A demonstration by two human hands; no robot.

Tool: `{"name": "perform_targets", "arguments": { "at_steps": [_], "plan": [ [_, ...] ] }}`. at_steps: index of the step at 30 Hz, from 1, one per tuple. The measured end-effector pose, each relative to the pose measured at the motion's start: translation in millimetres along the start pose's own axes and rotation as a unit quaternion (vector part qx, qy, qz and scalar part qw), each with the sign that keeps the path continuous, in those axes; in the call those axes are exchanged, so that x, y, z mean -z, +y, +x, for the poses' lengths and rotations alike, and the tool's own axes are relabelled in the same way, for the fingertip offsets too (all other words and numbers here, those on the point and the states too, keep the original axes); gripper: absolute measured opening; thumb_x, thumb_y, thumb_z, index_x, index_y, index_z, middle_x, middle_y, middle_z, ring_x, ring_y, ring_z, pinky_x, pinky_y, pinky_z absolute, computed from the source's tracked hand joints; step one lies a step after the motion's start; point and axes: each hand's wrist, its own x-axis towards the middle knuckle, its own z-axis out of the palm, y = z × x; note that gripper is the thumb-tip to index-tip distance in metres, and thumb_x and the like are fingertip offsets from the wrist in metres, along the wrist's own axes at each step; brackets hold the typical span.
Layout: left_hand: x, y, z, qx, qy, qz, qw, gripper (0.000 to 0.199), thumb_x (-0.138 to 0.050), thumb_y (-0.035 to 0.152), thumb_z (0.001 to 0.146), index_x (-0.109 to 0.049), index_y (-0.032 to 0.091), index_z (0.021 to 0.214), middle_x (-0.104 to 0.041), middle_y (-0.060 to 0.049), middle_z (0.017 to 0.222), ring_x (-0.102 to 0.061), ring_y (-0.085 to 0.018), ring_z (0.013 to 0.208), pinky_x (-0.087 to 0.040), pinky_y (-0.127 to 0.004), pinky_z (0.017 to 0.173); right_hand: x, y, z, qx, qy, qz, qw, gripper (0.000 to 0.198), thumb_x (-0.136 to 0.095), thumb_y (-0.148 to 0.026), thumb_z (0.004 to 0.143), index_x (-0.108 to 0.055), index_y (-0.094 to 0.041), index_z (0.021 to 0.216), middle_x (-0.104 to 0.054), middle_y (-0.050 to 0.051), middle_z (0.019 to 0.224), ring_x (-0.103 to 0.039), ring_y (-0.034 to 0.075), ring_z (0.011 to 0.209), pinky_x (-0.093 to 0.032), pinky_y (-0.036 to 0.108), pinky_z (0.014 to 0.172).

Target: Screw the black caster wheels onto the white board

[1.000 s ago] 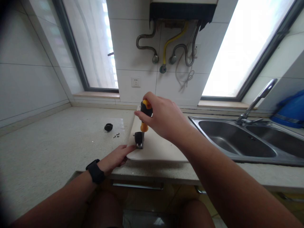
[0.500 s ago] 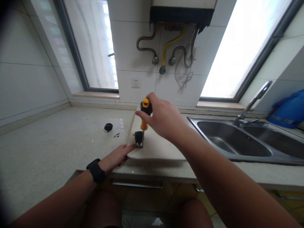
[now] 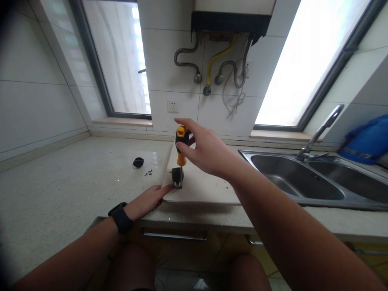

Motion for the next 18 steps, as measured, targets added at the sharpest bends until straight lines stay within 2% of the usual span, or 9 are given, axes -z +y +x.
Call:
{"name": "perform_targets", "arguments": {
  "at_steps": [3, 7, 12, 15, 18],
  "plan": [
    [-1, 0, 0, -0.025, -0.002, -0.004, 1.0, 0.066, -0.046, 0.076, 0.095, -0.072, 0.016, 0.09, -0.056, 0.0, 0.069, -0.05, -0.02, 0.068, -0.038, -0.032, 0.067, -4, -1, 1, -0.015, 0.038, -0.044, 0.998, 0.047, -0.071, -0.046, 0.094, -0.063, -0.028, 0.137, -0.075, 0.007, 0.109, -0.07, 0.026, 0.091, -0.058, 0.045, 0.08],
    [-1, 2, -1, -0.008, 0.012, -0.004, 1.0, 0.065, -0.047, 0.077, 0.094, -0.068, 0.017, 0.083, -0.05, 0.002, 0.064, -0.046, -0.02, 0.066, -0.035, -0.032, 0.064, -11, -4, 2, -0.042, 0.086, -0.099, 0.991, 0.043, -0.076, -0.059, 0.089, -0.064, -0.026, 0.114, -0.072, 0.005, 0.095, -0.066, 0.025, 0.082, -0.053, 0.042, 0.069],
    [-1, 1, -1, -0.018, 0.001, -0.013, 1.0, 0.063, -0.047, 0.078, 0.094, -0.063, 0.019, 0.078, -0.046, 0.003, 0.062, -0.044, -0.019, 0.065, -0.033, -0.031, 0.063, -11, -6, 2, -0.043, 0.099, -0.11, 0.988, 0.046, -0.076, -0.063, 0.088, -0.06, -0.025, 0.108, -0.07, 0.005, 0.093, -0.062, 0.023, 0.078, -0.049, 0.037, 0.063],
    [-2, -2, 0, -0.007, 0.007, -0.022, 1.0, 0.062, -0.048, 0.079, 0.093, -0.061, 0.02, 0.078, -0.042, 0.004, 0.06, -0.039, -0.017, 0.06, -0.03, -0.031, 0.06, -9, -4, -1, -0.053, 0.109, -0.098, 0.988, 0.046, -0.077, -0.061, 0.088, -0.06, -0.024, 0.109, -0.071, 0.005, 0.094, -0.064, 0.025, 0.083, -0.051, 0.039, 0.067],
    [-3, -5, 2, -0.003, 0.018, -0.013, 1.0, 0.063, -0.048, 0.08, 0.093, -0.06, 0.02, 0.077, -0.044, 0.003, 0.061, -0.04, -0.018, 0.06, -0.03, -0.031, 0.06, -6, -1, -5, -0.062, 0.134, -0.067, 0.987, 0.044, -0.076, -0.058, 0.09, -0.061, -0.024, 0.112, -0.071, 0.006, 0.098, -0.067, 0.027, 0.089, -0.055, 0.043, 0.073]
  ]
}}
